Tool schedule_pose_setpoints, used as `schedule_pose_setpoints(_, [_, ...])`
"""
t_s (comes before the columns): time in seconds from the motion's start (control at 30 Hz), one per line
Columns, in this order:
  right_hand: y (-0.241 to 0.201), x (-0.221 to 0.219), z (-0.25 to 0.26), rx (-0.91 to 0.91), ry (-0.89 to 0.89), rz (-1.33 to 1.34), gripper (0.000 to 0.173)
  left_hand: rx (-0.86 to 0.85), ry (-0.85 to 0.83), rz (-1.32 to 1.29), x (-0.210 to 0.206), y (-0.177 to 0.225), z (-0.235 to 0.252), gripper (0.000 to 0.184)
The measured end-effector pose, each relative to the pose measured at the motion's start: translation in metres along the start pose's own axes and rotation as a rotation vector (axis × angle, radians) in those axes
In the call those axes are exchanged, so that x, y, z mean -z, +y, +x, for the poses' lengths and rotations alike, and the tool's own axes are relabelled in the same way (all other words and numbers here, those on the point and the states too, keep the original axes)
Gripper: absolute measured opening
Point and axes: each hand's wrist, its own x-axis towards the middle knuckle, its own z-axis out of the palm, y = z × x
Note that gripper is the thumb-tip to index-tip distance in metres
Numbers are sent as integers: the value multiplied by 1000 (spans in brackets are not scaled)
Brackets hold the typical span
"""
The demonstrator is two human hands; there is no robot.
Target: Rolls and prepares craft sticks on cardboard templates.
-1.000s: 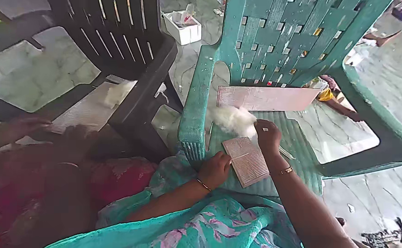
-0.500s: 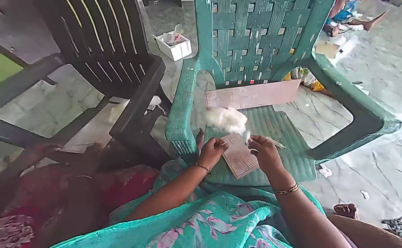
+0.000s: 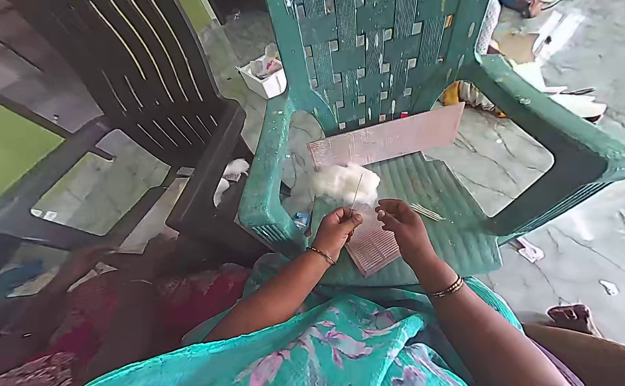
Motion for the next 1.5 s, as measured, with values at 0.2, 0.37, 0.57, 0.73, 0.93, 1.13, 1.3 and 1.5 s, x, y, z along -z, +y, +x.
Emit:
schedule_pose_setpoints(0.2, [-1, -9, -7, -28, -73, 87, 30, -38, 34, 14, -1, 1, -13, 4])
schedule_pose_setpoints(0.37, [-3, 0, -7, -14, -23, 90, 29, -31, 46, 60, 4, -3, -20, 6])
schedule_pose_setpoints(0.57, [-7, -5, -14, -33, -116, 42, 36, -21, -21, 61, 4, -3, -28, 14])
schedule_pose_setpoints(0.73, [-5, -6, -15, -41, -125, 41, 37, -32, 19, 111, 6, -5, -28, 7])
schedule_pose_setpoints(0.93, [-4, -10, -15, -62, -161, -17, 40, -4, 28, 192, 10, -9, -29, 12])
schedule_pose_setpoints(1.13, [3, -9, -13, 139, -145, -506, 42, -6, 13, 475, 21, -17, -26, 23])
schedule_pose_setpoints(1.3, [18, -14, -12, 239, -130, -749, 46, 70, -66, 728, 30, -17, -28, 35])
schedule_pose_setpoints(1.5, [23, -13, -5, 195, -73, -897, 61, -62, -104, 784, 41, -26, -34, 33])
